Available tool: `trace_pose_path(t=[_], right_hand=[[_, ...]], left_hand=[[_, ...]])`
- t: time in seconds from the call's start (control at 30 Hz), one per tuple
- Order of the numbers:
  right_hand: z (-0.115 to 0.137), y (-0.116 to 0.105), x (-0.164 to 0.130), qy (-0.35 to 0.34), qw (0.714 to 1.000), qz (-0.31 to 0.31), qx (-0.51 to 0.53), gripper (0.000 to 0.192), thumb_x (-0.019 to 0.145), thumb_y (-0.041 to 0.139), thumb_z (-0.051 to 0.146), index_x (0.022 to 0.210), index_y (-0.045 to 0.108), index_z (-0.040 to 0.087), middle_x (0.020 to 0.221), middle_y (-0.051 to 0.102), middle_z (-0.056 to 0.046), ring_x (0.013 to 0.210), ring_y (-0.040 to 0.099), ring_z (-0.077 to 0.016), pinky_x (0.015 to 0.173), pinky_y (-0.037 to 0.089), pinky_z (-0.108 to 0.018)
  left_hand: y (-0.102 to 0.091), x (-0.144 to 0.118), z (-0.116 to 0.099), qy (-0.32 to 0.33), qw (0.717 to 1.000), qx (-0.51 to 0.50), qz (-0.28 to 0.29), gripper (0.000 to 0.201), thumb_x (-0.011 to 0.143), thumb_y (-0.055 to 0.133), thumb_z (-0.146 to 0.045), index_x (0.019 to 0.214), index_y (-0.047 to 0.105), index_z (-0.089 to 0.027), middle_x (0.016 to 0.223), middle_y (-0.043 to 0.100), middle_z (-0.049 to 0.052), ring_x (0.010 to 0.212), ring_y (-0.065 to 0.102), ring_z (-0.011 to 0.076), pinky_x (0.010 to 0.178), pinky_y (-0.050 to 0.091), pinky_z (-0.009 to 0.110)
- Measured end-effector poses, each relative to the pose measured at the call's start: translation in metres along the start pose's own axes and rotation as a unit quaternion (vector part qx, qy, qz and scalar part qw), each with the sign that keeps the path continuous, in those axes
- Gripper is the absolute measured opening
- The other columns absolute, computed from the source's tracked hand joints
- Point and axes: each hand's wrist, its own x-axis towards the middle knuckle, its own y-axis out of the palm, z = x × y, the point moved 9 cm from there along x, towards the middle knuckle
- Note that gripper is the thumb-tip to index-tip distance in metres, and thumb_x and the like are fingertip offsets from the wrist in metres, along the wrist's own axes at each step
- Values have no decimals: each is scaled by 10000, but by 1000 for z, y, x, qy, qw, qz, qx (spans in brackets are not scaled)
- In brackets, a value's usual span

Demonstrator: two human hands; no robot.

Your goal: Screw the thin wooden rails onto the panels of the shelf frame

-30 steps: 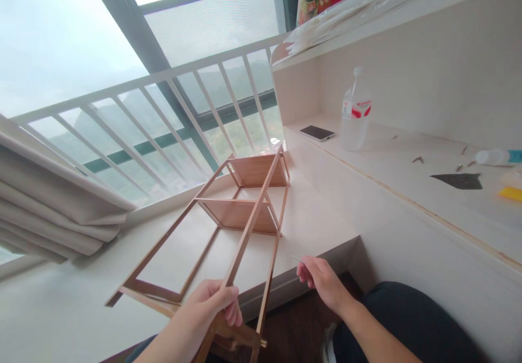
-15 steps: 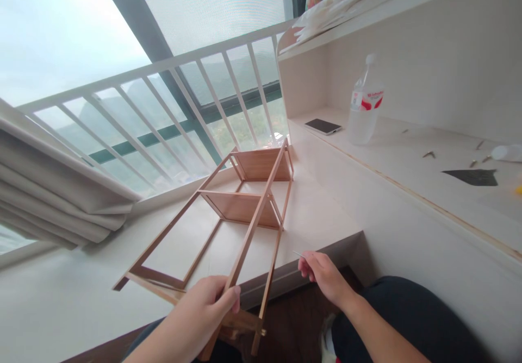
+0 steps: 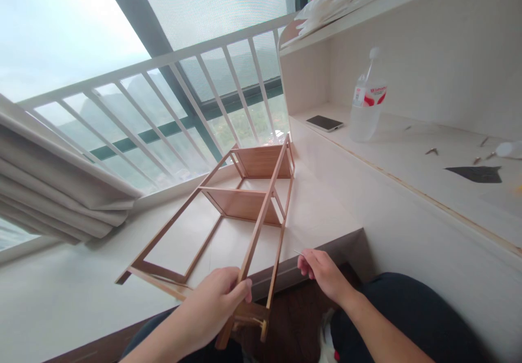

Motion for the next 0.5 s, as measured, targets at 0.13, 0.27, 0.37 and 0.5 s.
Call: trace_pose_path(t=[0.13,0.27,0.37,0.5], right_hand=[[1,-1,-1,-1,1000,0,-2,499,1013,360,466,737,663,180,648,622,-23,593,539,-156,584,399,-274],[1,-1,-3,-4,1000,0,-9,513,1024,351,474,739,662,182,647,621,-18,588,535,-152,592,395,-274],[2,0,-3,-2,1000,3,-11,512,1029,352,467,739,663,181,652,625,-19,593,535,-150,597,392,-274],[4,0,-3,-4,1000,5,-13,507,1032,356,459,743,664,179,651,622,-19,596,535,-151,597,391,-276]], left_hand=[[1,-1,-6,5,1000,-20,-16,381,931,450,-438,715,667,-212,762,645,25,782,581,210,717,378,271],[4,-1,-3,10,999,-37,-22,386,922,437,-439,697,652,-211,758,639,34,784,567,219,717,380,279],[7,2,2,11,1000,-21,-19,391,920,421,-453,696,630,-210,749,623,40,788,568,230,717,379,293],[6,5,7,5,1000,8,-21,345,904,434,-442,713,603,-210,772,641,53,800,577,243,727,381,309]])
